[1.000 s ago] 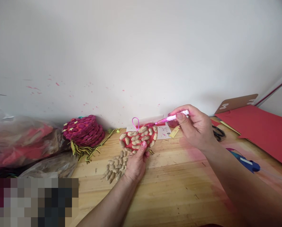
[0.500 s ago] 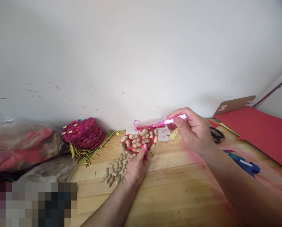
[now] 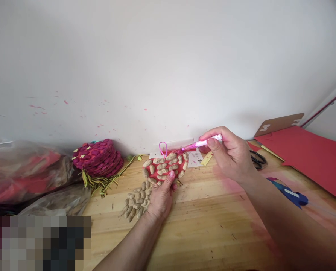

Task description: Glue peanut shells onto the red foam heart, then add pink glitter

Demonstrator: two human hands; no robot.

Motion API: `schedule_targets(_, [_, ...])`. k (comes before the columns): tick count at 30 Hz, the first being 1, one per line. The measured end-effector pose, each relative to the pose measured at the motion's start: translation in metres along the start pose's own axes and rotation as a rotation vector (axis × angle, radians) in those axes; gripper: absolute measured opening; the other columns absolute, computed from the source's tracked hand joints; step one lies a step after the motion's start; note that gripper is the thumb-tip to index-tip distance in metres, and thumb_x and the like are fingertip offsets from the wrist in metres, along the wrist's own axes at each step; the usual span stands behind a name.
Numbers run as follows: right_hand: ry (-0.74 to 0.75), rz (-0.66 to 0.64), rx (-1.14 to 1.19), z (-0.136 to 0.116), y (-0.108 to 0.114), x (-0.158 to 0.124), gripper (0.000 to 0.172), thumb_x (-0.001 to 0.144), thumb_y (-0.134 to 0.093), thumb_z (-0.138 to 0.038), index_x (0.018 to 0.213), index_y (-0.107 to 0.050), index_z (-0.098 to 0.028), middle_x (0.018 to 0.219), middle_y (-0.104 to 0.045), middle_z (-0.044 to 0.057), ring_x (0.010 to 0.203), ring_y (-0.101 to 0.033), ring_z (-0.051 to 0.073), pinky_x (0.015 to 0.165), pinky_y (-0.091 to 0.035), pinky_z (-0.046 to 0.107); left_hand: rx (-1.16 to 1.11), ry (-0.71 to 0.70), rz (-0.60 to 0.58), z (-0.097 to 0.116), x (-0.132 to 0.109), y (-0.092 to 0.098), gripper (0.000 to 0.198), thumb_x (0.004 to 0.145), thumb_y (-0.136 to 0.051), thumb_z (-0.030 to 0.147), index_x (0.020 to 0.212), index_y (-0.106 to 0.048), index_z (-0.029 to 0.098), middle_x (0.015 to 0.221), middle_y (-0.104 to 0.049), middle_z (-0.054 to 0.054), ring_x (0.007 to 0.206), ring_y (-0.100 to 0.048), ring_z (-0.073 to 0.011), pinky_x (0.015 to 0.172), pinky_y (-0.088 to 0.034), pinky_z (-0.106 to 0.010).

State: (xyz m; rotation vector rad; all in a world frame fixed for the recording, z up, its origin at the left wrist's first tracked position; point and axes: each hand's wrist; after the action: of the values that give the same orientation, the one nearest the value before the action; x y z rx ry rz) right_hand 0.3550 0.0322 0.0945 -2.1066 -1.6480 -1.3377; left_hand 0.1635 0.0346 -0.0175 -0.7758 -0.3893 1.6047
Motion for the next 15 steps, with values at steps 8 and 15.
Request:
schedule_targets(8, [-0.027, 0.003, -0.008, 0.0035, 0.0022, 0.0001, 0.018, 0.101, -0.055, -0.042, 0.102, -0.067, -0.028, 0.103, -0.075, 0.007, 0.086, -0.068, 0.024, 0.072, -0.049, 0.039, -0.023, 0.017, -0.004, 0.0012, 0.0008, -0.0001, 0.049, 0.05, -0.101, 0.032, 0.087, -0.072, 0.016, 0.081, -0.072, 0.002, 0.061, -0.056, -0.0065, 0.048, -0.043, -0.017])
schedule_targets(15, [-0.022, 0.022, -0.017, 0.0082, 0.0002, 0.0003, 0.019, 0.1, -0.057, -0.043, 0.1, -0.069, -0.028, 0.096, -0.075, 0.006, 0.08, -0.068, 0.023, 0.071, -0.05, 0.039, -0.043, 0.036, -0.036, 0.0011, 0.0008, 0.0004, 0.045, 0.052, -0.1, 0.034, 0.083, -0.072, 0.016, 0.074, -0.068, 0.004, 0.059, -0.054, -0.0061, 0.046, -0.043, -0.017])
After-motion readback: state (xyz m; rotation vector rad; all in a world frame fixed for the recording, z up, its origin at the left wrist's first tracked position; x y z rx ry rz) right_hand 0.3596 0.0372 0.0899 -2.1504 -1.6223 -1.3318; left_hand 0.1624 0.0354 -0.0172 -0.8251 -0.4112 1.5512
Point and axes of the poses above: each hand's wrist, its own x-axis towards the middle knuckle, its own y-axis out of the back of the hand, z = x × y
